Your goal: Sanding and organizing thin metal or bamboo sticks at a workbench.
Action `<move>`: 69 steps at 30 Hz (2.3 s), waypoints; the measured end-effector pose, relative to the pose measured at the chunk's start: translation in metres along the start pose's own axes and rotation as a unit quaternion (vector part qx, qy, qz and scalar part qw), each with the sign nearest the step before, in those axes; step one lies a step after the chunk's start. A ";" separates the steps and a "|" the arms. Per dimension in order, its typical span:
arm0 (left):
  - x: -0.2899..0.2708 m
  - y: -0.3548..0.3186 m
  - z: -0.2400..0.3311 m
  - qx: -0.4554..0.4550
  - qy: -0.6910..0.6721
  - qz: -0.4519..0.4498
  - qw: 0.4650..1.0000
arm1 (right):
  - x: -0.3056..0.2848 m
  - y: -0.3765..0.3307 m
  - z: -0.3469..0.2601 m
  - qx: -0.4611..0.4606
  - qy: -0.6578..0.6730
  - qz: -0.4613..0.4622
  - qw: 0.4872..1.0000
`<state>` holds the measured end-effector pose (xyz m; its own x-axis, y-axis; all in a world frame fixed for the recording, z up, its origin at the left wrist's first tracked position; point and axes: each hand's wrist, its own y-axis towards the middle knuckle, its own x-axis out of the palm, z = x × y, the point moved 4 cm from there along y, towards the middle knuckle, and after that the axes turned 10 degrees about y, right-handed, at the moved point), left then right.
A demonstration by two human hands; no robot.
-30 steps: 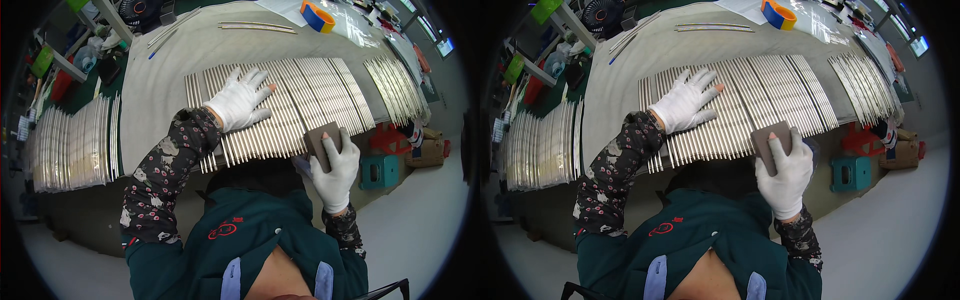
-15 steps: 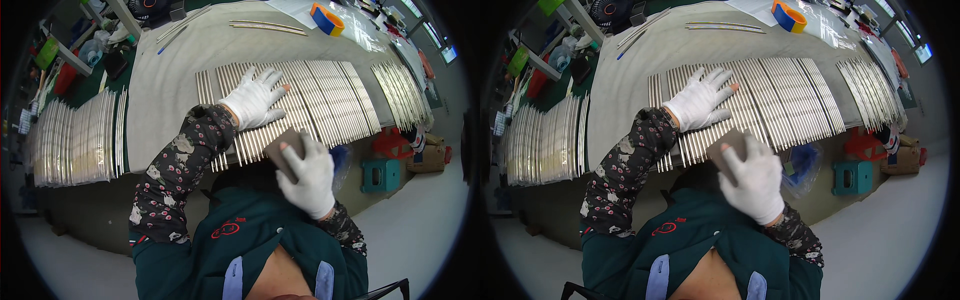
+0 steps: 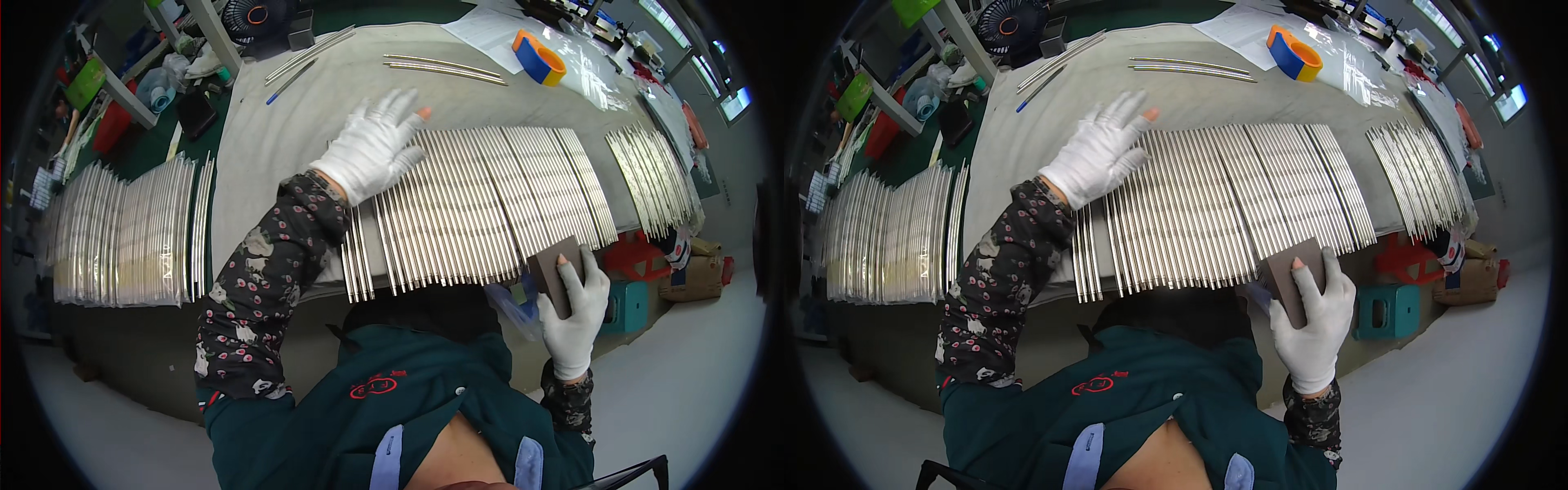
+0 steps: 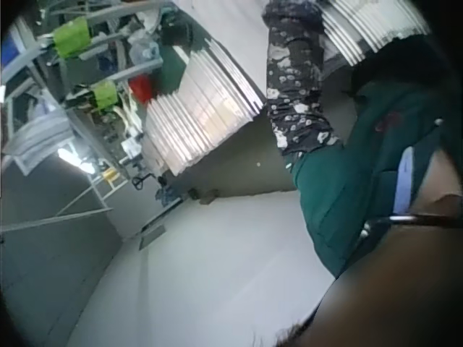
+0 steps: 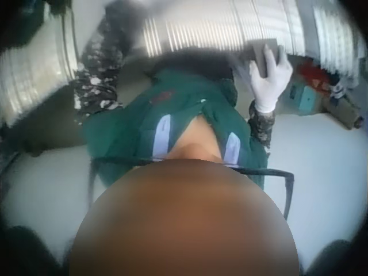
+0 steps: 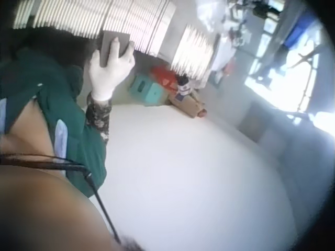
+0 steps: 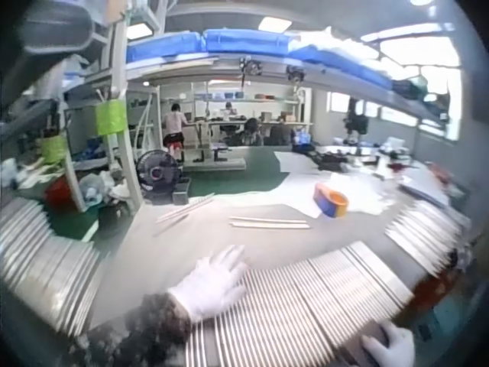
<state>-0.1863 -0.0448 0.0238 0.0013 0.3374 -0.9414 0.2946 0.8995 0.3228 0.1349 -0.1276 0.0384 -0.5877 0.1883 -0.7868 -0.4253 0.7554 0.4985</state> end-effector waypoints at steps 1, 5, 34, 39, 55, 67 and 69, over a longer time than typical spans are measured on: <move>-0.004 -0.007 -0.012 -0.001 0.003 0.002 1.000 | -0.002 -0.003 0.003 0.014 0.000 -0.003 1.000; -0.004 -0.045 -0.037 -0.087 0.000 -0.078 0.993 | -0.002 -0.005 0.012 0.025 0.013 0.000 1.000; -0.034 -0.119 0.097 0.132 -0.163 -0.170 0.963 | 0.039 0.061 0.072 0.030 -0.057 0.026 0.998; -0.038 -0.131 0.088 0.109 -0.152 -0.148 0.971 | 0.048 0.063 0.080 0.084 -0.074 0.004 0.994; -0.037 -0.069 0.116 0.193 -0.192 -0.125 0.954 | 0.024 0.084 0.085 0.069 -0.078 0.015 0.995; -0.027 -0.074 0.113 0.165 -0.188 -0.157 0.955 | 0.007 0.127 0.216 0.255 -0.110 0.031 0.960; -0.031 -0.084 0.108 0.151 -0.182 -0.163 0.958 | 0.013 0.129 0.222 0.273 -0.180 -0.048 0.944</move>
<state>-0.1084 -0.1613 0.0155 0.1795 -0.1168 -0.9768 0.5983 0.8012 0.0142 0.2249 0.1118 0.0116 -0.2515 0.2280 -0.9406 0.0112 0.9725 0.2327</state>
